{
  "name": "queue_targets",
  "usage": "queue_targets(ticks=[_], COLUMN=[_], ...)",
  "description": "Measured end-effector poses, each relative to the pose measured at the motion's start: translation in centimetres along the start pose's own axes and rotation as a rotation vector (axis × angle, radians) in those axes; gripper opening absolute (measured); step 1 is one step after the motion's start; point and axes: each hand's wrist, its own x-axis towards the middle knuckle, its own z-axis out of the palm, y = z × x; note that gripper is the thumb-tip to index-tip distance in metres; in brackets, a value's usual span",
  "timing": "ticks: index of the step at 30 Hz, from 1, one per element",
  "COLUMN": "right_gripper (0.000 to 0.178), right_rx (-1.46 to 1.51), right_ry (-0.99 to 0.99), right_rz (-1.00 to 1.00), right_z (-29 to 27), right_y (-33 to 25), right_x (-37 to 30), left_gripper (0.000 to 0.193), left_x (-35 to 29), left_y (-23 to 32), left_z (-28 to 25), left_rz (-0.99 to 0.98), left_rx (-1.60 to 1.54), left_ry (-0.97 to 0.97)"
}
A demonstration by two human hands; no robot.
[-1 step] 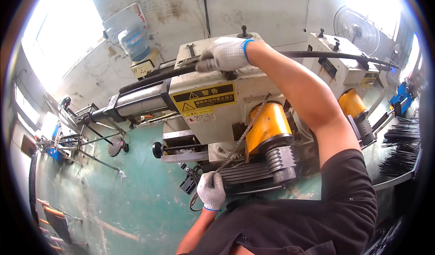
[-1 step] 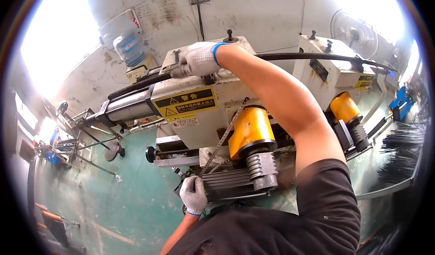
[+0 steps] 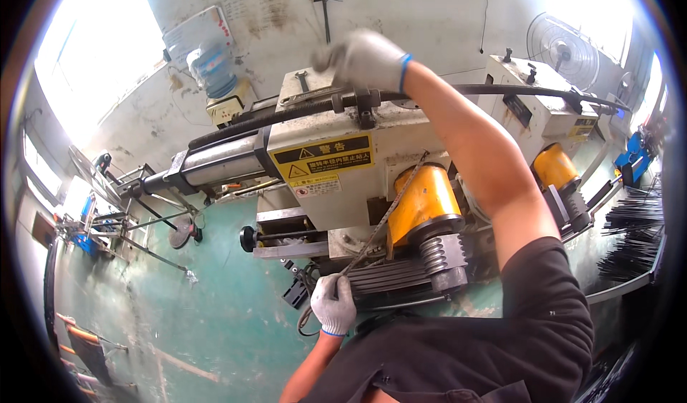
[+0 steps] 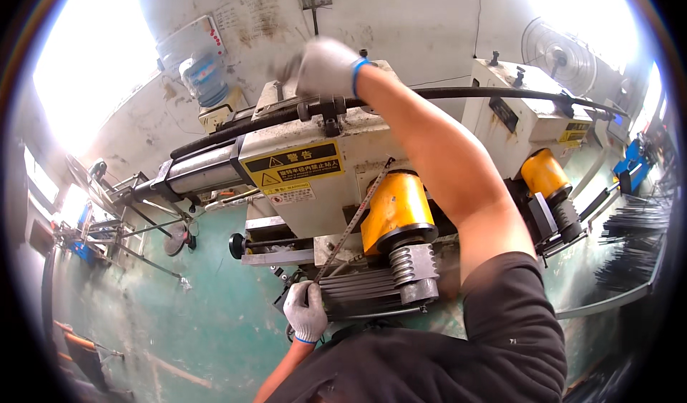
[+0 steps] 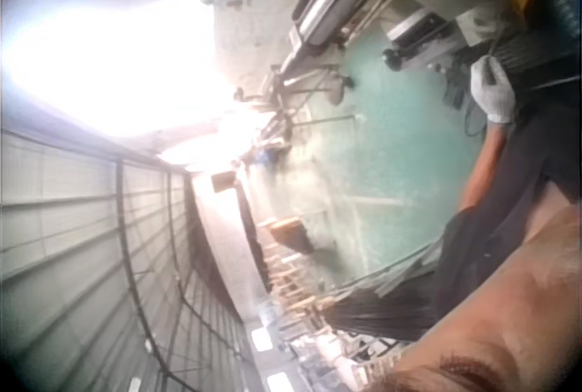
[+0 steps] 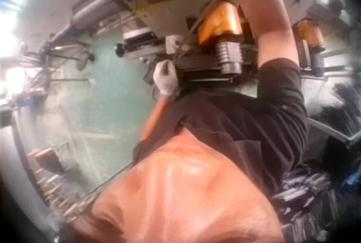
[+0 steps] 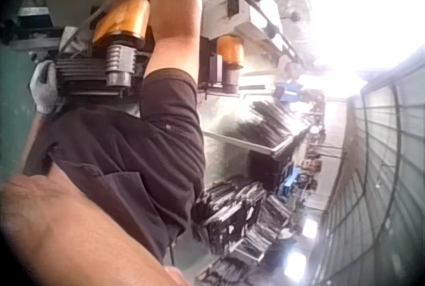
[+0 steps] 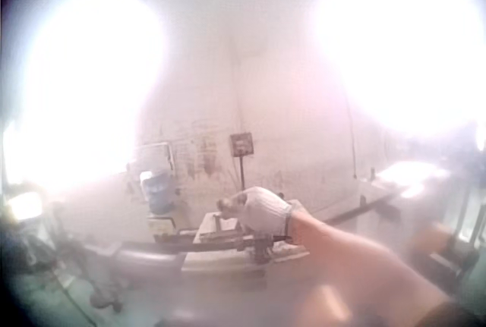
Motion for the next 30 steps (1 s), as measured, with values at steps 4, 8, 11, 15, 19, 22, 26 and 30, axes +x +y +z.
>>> queue_targets(ticks=[4, 8, 11, 15, 19, 22, 26, 30], right_gripper=[0.045, 0.065, 0.066, 0.064, 0.069, 0.074, 0.061, 0.045], right_rx=[-0.317, 0.087, 0.008, -0.286, 0.069, -0.538, 0.134, -0.412], right_ry=[0.012, 0.034, 0.111, -0.032, 0.055, -0.183, 0.174, 0.116], right_rz=[-0.069, 0.122, 0.094, -0.115, 0.084, 0.017, -0.036, -0.069], right_z=[0.2, -1.6, -1.5, -0.2, -2.4, -0.4, -2.5, 0.2], right_y=[1.0, -0.2, -0.8, 1.7, -0.7, -0.4, 0.9, 0.6], right_x=[-0.5, -0.3, -1.0, -0.3, -2.0, -1.9, -2.3, -1.8], left_gripper=[0.008, 0.007, 0.007, 0.008, 0.007, 0.006, 0.006, 0.006], left_x=[0.6, 0.4, 0.2, 0.2, 0.5, 0.1, 0.7, 0.4], left_y=[-0.2, -0.4, -0.7, -0.9, -0.5, -0.9, -0.2, -0.5], left_z=[0.6, 0.2, 0.4, 0.5, 0.4, 0.7, 0.6, 0.5], left_rz=[0.032, 0.027, 0.02, 0.015, 0.023, 0.009, 0.041, 0.032], left_rx=[-0.042, -0.009, -0.024, -0.028, 0.004, -0.044, -0.015, -0.029], left_ry=[0.013, 0.015, 0.027, 0.009, 0.02, 0.026, 0.026, 0.023])
